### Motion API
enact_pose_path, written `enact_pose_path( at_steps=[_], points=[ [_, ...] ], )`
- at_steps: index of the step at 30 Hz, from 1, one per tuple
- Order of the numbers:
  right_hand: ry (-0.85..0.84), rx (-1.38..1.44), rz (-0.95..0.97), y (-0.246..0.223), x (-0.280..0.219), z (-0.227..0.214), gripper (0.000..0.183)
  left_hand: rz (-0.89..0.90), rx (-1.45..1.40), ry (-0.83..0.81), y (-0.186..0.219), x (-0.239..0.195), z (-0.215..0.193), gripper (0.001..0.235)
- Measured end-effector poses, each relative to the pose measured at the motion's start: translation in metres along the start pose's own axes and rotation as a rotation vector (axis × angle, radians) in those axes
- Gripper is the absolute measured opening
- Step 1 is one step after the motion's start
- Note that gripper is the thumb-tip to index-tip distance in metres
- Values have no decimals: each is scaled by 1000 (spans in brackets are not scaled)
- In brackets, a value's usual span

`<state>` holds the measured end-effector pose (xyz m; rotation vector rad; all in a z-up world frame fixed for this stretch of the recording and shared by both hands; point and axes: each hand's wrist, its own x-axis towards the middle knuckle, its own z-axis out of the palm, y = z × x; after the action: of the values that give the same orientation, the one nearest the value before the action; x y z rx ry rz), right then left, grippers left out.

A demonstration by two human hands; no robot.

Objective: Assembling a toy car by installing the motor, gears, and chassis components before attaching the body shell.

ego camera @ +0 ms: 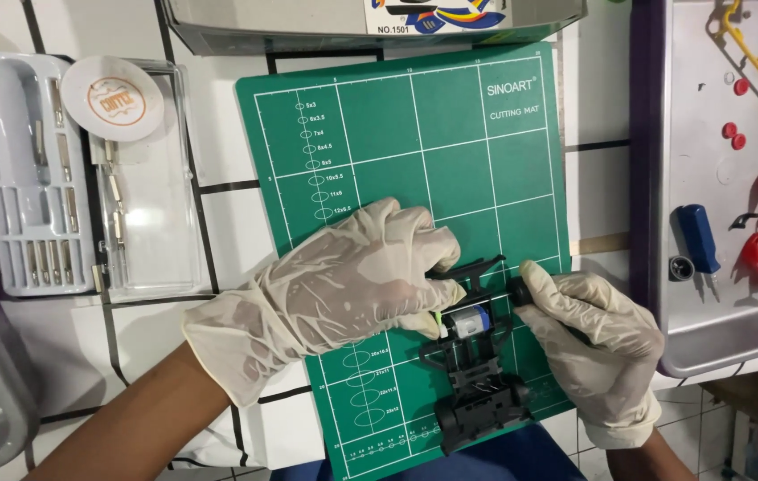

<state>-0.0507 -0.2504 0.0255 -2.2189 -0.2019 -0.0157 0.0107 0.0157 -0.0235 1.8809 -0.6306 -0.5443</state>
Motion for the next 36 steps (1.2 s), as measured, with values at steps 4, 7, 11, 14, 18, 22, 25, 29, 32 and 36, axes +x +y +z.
enact_pose_path(
  at_steps=[4,7,11,14,18,22,25,29,32,36],
  points=[
    [18,100,25,10,-6,0,40,-155,-44,-132,18,8,-12,61],
    [42,338,117,27,-17,-2,51,-125,31,-206,18,13,-14,57],
    [16,376,146,30,-17,-5,91,-134,-14,-228,20,13,-15,60],
    [54,246,256,24,-13,-5,25,313,283,-157,0,13,-4,33],
    [71,578,285,40,-21,-5,69,217,209,-194,4,15,-8,39],
    [16,584,150,49,-23,-5,70,123,192,-198,2,17,-4,41],
    [25,601,155,48,-22,-5,59,-80,-16,-222,15,17,-10,41],
    [54,595,225,43,-20,-5,43,-298,-424,-194,24,14,-15,49],
    [30,393,43,42,-16,-1,38,-341,-205,-265,33,18,-23,65],
    [54,374,183,27,-8,-5,35,-319,-284,-207,21,11,-11,39]
  ],
)
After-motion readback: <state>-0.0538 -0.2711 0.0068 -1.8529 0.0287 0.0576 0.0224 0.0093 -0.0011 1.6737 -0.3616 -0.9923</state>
